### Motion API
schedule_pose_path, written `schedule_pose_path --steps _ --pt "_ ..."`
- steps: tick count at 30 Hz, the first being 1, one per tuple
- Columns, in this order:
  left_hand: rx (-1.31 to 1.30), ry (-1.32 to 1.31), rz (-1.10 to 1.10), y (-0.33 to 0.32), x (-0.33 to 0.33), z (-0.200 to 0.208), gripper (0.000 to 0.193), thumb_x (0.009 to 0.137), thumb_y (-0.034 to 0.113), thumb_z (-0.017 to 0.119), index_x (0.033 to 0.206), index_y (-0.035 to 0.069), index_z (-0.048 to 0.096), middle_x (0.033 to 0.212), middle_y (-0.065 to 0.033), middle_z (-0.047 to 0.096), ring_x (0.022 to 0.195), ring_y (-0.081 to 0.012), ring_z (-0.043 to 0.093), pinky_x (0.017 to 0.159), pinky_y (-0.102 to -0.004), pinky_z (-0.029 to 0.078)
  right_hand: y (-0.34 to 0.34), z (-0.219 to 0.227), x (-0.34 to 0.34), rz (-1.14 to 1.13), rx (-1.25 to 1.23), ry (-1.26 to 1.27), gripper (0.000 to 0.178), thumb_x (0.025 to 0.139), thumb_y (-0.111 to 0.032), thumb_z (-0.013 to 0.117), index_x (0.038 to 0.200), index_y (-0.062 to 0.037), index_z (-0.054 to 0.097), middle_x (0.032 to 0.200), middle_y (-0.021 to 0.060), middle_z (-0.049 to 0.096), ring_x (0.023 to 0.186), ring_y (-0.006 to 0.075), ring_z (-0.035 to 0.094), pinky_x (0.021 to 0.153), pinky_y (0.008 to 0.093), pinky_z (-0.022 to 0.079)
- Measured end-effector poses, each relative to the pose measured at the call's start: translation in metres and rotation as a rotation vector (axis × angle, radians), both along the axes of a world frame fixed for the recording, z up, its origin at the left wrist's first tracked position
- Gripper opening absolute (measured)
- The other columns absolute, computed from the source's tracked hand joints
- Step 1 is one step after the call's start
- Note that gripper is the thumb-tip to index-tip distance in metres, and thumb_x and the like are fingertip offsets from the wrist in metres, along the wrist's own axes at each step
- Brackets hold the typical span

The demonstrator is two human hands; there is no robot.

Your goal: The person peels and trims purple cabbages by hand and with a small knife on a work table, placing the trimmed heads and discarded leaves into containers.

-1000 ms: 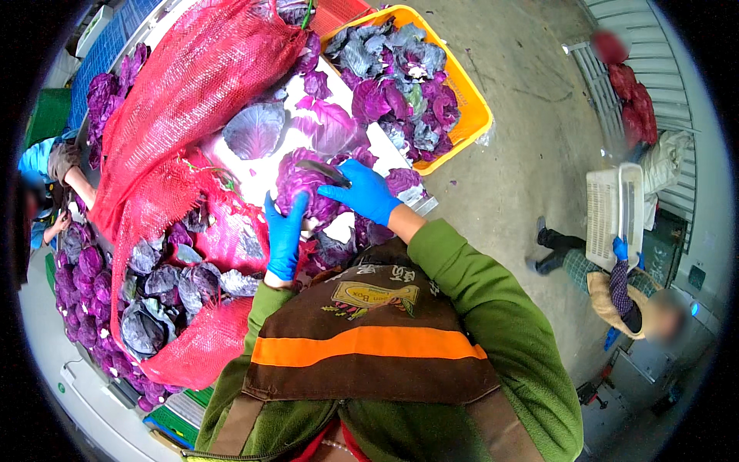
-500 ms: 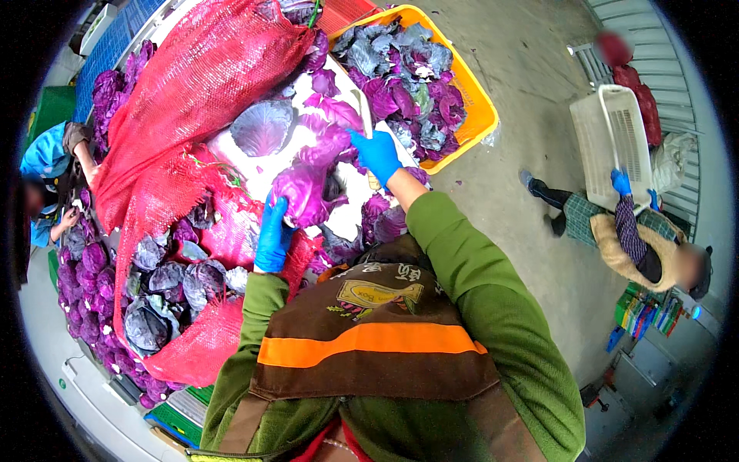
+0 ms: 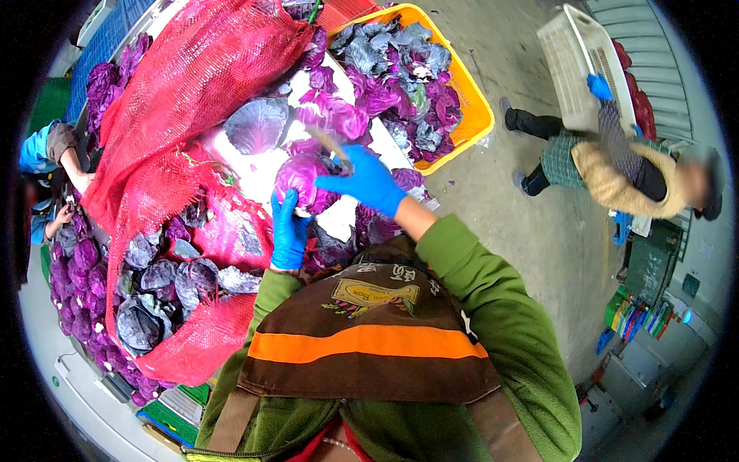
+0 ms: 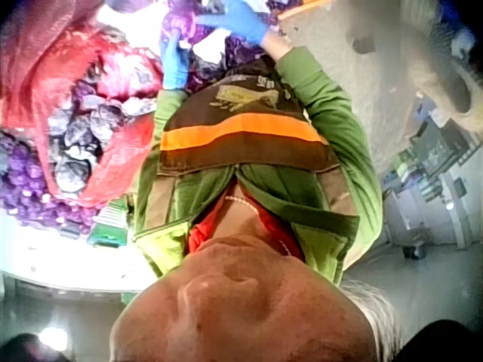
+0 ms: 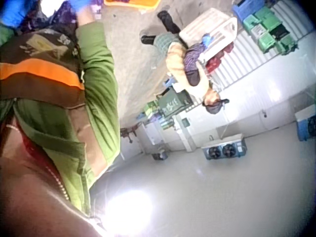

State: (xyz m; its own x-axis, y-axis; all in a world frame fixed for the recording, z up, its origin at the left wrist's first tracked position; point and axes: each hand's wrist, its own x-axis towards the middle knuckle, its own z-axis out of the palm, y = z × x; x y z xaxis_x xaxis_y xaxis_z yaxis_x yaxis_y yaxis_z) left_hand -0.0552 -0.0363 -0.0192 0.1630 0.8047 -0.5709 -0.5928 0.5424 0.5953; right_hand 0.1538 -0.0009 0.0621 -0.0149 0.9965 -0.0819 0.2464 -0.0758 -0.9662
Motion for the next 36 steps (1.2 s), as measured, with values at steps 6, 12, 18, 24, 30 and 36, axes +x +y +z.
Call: schedule_pose_path --steps 6,12,18,24,30,36 --pt "-0.065 -0.164 0.083 -0.003 0.006 0.003 0.064 0.098 0.026 0.065 0.153 0.010 0.035 0.146 -0.0172 0.048 0.131 -0.0345 0.053 0.105 -0.0542 0.050 -0.015 -0.038 -0.012 -0.140 0.134 -0.344 0.027 0.093 -0.027 0.075 0.098 -0.0030 0.064 0.078 0.0060 0.056 0.072 0.0134 0.055 0.064 0.0354 0.045" --pt "-0.171 -0.516 0.057 0.000 0.001 0.009 0.088 0.091 0.061 0.062 0.159 0.018 0.026 0.160 -0.0188 0.030 0.143 -0.0446 0.037 0.110 -0.0718 0.037 0.000 -0.073 0.045 -0.465 -0.050 -0.355 0.036 0.089 -0.033 0.078 0.088 -0.0003 0.063 0.072 0.0108 0.060 0.067 0.0211 0.058 0.064 0.0396 0.047" --pt "-0.239 -0.544 0.023 0.001 0.002 0.052 0.095 0.085 0.085 0.039 0.159 0.027 0.026 0.163 -0.0125 0.026 0.148 -0.0429 0.028 0.112 -0.0746 0.029 0.002 -0.054 0.070 -0.376 0.052 -0.597 0.055 0.086 -0.048 0.076 0.113 -0.0009 0.068 0.091 0.0187 0.068 0.082 0.0394 0.065 0.078 0.0467 0.051" --pt "-0.337 -1.204 0.186 -0.009 -0.015 0.004 0.095 0.085 0.084 0.041 0.159 0.025 0.027 0.162 -0.0139 0.030 0.147 -0.0410 0.032 0.113 -0.0700 0.032 0.015 0.026 0.024 0.097 -0.501 0.242 0.051 0.097 -0.037 0.067 0.140 -0.0113 0.061 0.115 -0.0004 0.070 0.078 0.0024 0.058 0.063 0.0191 0.045" --pt "-0.314 -0.636 -0.004 -0.003 0.000 0.037 0.096 0.085 0.083 0.044 0.159 0.024 0.027 0.161 -0.0156 0.031 0.146 -0.0407 0.035 0.111 -0.0701 0.035 0.022 0.009 0.005 0.023 -0.415 0.301 0.024 0.090 -0.025 0.079 0.101 -0.0044 0.072 0.083 -0.0012 0.066 0.073 0.0047 0.057 0.062 0.0228 0.046" --pt "-0.421 -0.643 0.068 0.003 -0.008 0.019 0.101 0.082 0.082 0.051 0.159 0.023 0.025 0.162 -0.0163 0.028 0.146 -0.0444 0.031 0.109 -0.0721 0.036 0.006 0.012 0.046 0.199 -0.513 0.538 0.021 0.090 -0.021 0.076 0.101 -0.0046 0.068 0.084 -0.0028 0.062 0.078 0.0060 0.056 0.068 0.0250 0.047"
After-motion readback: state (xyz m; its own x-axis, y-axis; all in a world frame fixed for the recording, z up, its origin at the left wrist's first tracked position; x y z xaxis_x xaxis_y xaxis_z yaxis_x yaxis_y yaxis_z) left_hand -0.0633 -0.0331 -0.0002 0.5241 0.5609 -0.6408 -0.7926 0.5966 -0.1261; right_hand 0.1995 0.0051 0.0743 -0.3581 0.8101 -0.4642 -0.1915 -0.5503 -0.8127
